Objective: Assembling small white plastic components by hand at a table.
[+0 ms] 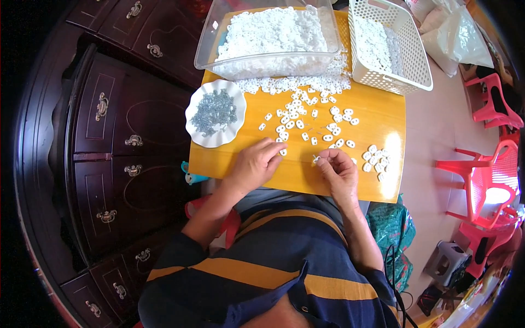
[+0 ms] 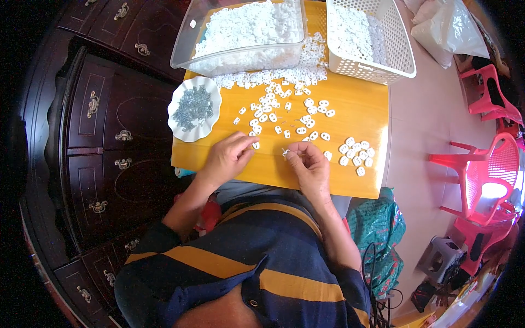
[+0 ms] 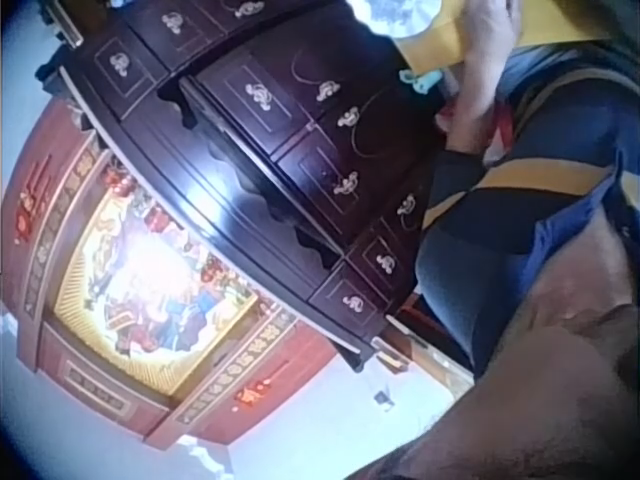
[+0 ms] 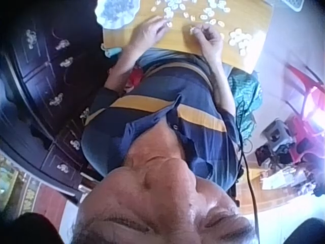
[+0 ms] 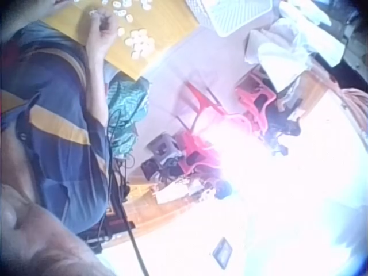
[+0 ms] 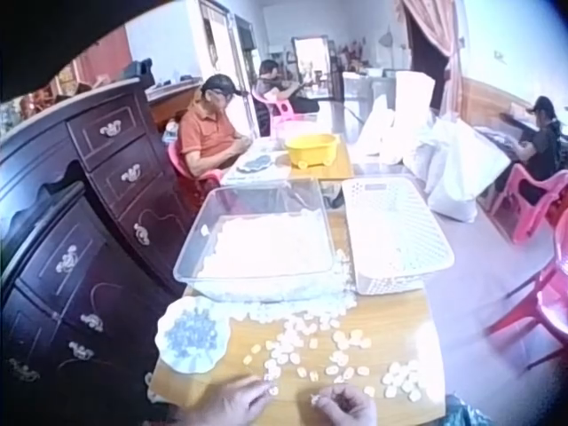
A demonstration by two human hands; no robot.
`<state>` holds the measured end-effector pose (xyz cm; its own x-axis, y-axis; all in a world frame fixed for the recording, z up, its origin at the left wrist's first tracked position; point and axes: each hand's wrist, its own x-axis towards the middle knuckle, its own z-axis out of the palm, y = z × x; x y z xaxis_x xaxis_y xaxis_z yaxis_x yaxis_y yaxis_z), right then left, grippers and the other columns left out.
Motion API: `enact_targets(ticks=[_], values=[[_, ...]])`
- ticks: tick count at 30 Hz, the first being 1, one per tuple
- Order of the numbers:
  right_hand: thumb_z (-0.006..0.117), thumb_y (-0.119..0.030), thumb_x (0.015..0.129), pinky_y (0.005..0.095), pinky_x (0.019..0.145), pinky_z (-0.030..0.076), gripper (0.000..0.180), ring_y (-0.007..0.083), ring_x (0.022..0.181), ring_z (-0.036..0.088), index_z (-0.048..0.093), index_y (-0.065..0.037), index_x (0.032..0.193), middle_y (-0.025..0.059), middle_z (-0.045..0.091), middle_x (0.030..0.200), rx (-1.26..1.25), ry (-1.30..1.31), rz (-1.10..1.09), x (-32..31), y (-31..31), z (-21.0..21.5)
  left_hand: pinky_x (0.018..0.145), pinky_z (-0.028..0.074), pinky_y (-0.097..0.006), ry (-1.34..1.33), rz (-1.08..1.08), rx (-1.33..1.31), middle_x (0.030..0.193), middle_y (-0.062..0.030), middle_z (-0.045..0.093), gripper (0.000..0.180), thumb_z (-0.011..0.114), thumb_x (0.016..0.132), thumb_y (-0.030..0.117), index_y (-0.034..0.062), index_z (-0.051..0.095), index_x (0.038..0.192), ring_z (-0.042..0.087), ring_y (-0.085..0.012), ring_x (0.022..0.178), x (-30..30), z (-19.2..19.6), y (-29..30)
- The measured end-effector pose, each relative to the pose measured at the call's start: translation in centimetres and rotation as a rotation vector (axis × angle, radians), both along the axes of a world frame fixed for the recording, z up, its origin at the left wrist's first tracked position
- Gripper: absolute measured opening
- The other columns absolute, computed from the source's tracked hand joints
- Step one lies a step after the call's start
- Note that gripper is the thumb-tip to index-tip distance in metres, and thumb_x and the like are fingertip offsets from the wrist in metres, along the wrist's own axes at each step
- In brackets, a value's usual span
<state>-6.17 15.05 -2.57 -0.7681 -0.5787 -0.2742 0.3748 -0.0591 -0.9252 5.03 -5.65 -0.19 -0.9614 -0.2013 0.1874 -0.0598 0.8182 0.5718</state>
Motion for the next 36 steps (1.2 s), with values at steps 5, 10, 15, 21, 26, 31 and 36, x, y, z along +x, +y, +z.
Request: enact_targets(ticks=[5, 10, 15, 21, 26, 31, 36], values=[[0.07, -0.003, 0.096, 0.0175, 0.073, 0.047, 0.01, 0.0022, 0.079, 0.058, 0.068, -0.002, 0.106, -0.0055, 0.066, 0.089, 0.001, -0.015, 0.021, 0.1, 0.3, -0.3, 0.069, 0.056, -0.042, -0.018, 0.008, -0.051, 0.093, -0.0086, 0.066, 0.021, 0.07, 0.09, 0.011, 0.0071, 0.069, 0.111, 0.068, -0.0321, 0.082, -0.4, -0.1, 0.3], [0.07, -0.003, 0.097, 0.0179, 0.073, 0.047, 0.01, 0.0024, 0.079, 0.058, 0.068, -0.002, 0.106, -0.0052, 0.066, 0.089, 0.012, -0.014, 0.034, 0.4, 0.1, 0.0, 0.069, 0.055, -0.043, -0.053, 0.009, -0.07, 0.09, -0.0092, 0.064, 0.014, 0.069, 0.091, 0.011, 0.0069, 0.066, 0.104, 0.067, -0.0329, 0.082, -0.6, -0.1, 0.1], [0.069, -0.004, 0.097, 0.0163, 0.065, 0.043, 0.01, 0.0011, 0.076, 0.056, 0.067, -0.004, 0.107, -0.0052, 0.067, 0.089, -0.002, 0.015, 0.03, 0.5, 0.1, -0.1, 0.063, 0.052, -0.041, -0.031, -0.027, -0.056, 0.084, -0.0095, 0.062, 0.012, 0.07, 0.09, 0.009, 0.0054, 0.061, 0.097, 0.066, -0.0304, 0.073, -0.9, 0.0, 0.3], [0.07, -0.005, 0.097, 0.0175, 0.065, 0.044, 0.01, 0.0014, 0.075, 0.056, 0.067, -0.004, 0.107, -0.0049, 0.066, 0.088, -0.028, 0.021, 0.062, 0.7, 0.0, 0.2, 0.057, 0.045, -0.022, -0.021, 0.113, 0.67, 0.077, -0.0001, 0.062, 0.011, 0.069, 0.09, -0.002, 0.001, 0.062, 0.097, 0.055, -0.0024, 0.061, -0.7, -0.1, 1.2], [0.069, -0.006, 0.097, 0.0181, 0.067, 0.045, 0.01, 0.0017, 0.075, 0.056, 0.068, -0.002, 0.107, -0.0048, 0.066, 0.087, 0.004, 0.017, 0.123, 1.1, -0.4, 1.0, 0.063, 0.047, -0.019, -0.001, 0.053, 0.86, 0.086, 0.0023, 0.064, 0.016, 0.066, 0.093, -0.002, -0.0012, 0.065, 0.11, 0.057, 0.0005, 0.071, -1.1, -0.1, 1.3], [0.069, -0.007, 0.098, 0.0187, 0.068, 0.046, 0.011, 0.0021, 0.075, 0.055, 0.068, -0.001, 0.107, -0.0045, 0.065, 0.087, 0.018, 0.022, 0.149, 1.2, -0.2, 1.0, 0.071, 0.05, -0.018, -0.052, -0.036, 0.997, 0.094, 0.0021, 0.065, 0.023, 0.064, 0.096, -0.003, -0.0013, 0.065, 0.118, 0.06, -0.0008, 0.079, -1.0, -0.4, 1.5], [0.069, -0.007, 0.098, 0.019, 0.068, 0.046, 0.011, 0.0023, 0.076, 0.055, 0.068, -0.002, 0.107, -0.0046, 0.065, 0.087, 0.011, -0.005, 0.152, 1.1, -0.1, 1.0, 0.073, 0.051, -0.018, -0.047, -0.076, 0.993, 0.095, 0.0021, 0.065, 0.023, 0.065, 0.095, -0.003, -0.0008, 0.066, 0.118, 0.061, -0.0009, 0.081, -1.1, -0.4, 1.4]])
